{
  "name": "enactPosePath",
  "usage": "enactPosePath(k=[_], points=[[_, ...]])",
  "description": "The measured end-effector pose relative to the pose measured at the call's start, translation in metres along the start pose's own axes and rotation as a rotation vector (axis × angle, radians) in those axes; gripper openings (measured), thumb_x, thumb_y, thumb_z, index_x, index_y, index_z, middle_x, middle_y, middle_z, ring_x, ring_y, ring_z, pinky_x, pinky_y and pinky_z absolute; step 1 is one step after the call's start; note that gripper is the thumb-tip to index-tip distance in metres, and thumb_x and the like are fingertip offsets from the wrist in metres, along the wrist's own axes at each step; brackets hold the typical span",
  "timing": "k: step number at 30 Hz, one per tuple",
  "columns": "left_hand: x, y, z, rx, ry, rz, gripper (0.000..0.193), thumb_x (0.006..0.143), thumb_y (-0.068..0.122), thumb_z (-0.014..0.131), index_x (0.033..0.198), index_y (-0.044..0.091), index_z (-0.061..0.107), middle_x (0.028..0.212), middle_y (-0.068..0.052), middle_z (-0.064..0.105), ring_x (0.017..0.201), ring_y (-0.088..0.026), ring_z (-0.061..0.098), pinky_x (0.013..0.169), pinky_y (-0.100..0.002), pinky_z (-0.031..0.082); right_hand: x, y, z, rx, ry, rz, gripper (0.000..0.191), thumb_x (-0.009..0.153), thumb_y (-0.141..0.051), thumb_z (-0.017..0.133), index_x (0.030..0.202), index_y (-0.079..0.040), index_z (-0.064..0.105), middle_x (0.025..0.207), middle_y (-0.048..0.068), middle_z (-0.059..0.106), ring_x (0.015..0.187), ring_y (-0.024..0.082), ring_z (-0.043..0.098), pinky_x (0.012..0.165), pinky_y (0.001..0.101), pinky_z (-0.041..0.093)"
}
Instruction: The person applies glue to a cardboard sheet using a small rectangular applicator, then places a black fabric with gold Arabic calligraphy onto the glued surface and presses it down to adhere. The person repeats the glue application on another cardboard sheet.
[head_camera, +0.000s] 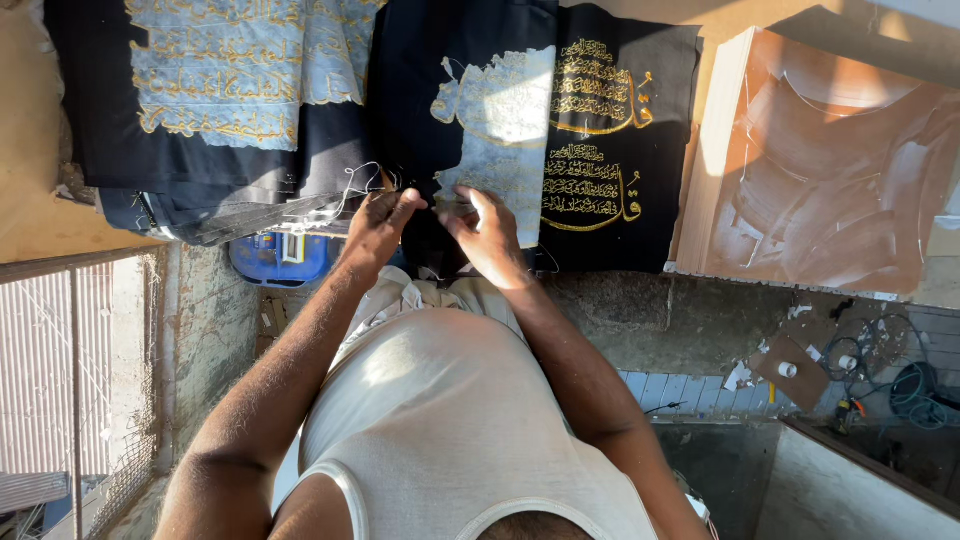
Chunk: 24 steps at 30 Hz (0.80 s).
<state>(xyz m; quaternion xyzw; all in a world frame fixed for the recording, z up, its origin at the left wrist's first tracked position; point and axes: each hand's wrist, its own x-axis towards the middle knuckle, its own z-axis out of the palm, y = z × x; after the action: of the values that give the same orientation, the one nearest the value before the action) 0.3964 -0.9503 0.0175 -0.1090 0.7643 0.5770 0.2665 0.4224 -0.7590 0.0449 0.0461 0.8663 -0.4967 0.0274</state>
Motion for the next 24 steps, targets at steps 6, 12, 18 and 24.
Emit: enactPosePath(k=[6, 12, 18, 24], points=[[-0.003, -0.005, -0.008, -0.118, -0.029, 0.056, 0.021, 0.093, 0.023, 0.075, 0.110, 0.011, 0.075, 0.113, -0.008, 0.064, 0.103, -0.019, 0.065, 0.092, -0.036, 0.054, -0.004, 0.019, 0.008, -0.029, -0.210, 0.116, 0.020, 0.094, -0.020, 0.075, 0.106, -0.004, 0.078, 0.086, 0.010, 0.078, 0.074, 0.016, 0.072, 0.069, 0.0310, 0.056], [-0.046, 0.016, -0.010, 0.637, 0.366, 0.645, 0.029, 0.085, 0.012, 0.078, 0.113, 0.004, 0.072, 0.118, -0.023, 0.061, 0.109, -0.037, 0.059, 0.093, -0.045, 0.053, -0.011, 0.021, -0.006, 0.043, -0.050, 0.092, 0.020, 0.096, -0.020, 0.072, 0.102, -0.002, 0.075, 0.082, 0.010, 0.075, 0.070, 0.013, 0.066, 0.066, 0.0297, 0.053], [-0.044, 0.014, 0.030, 0.206, 0.298, 0.342, 0.050, 0.098, 0.031, 0.080, 0.123, -0.005, 0.057, 0.110, -0.023, 0.060, 0.109, -0.037, 0.060, 0.086, -0.043, 0.058, -0.016, 0.031, -0.024, 0.216, -0.261, 0.015, 0.021, 0.102, -0.022, 0.066, 0.106, -0.001, 0.069, 0.090, 0.005, 0.070, 0.083, 0.010, 0.062, 0.075, 0.0257, 0.052], [-0.001, -0.039, 0.053, 0.229, 0.516, 0.194, 0.065, 0.084, 0.028, 0.081, 0.133, -0.003, 0.051, 0.112, -0.026, 0.069, 0.100, -0.036, 0.067, 0.090, -0.046, 0.056, -0.017, 0.079, -0.074, 0.330, -0.019, -0.112, 0.019, 0.107, -0.018, 0.056, 0.100, 0.000, 0.061, 0.088, 0.002, 0.056, 0.085, 0.011, 0.053, 0.078, 0.0266, 0.045]])
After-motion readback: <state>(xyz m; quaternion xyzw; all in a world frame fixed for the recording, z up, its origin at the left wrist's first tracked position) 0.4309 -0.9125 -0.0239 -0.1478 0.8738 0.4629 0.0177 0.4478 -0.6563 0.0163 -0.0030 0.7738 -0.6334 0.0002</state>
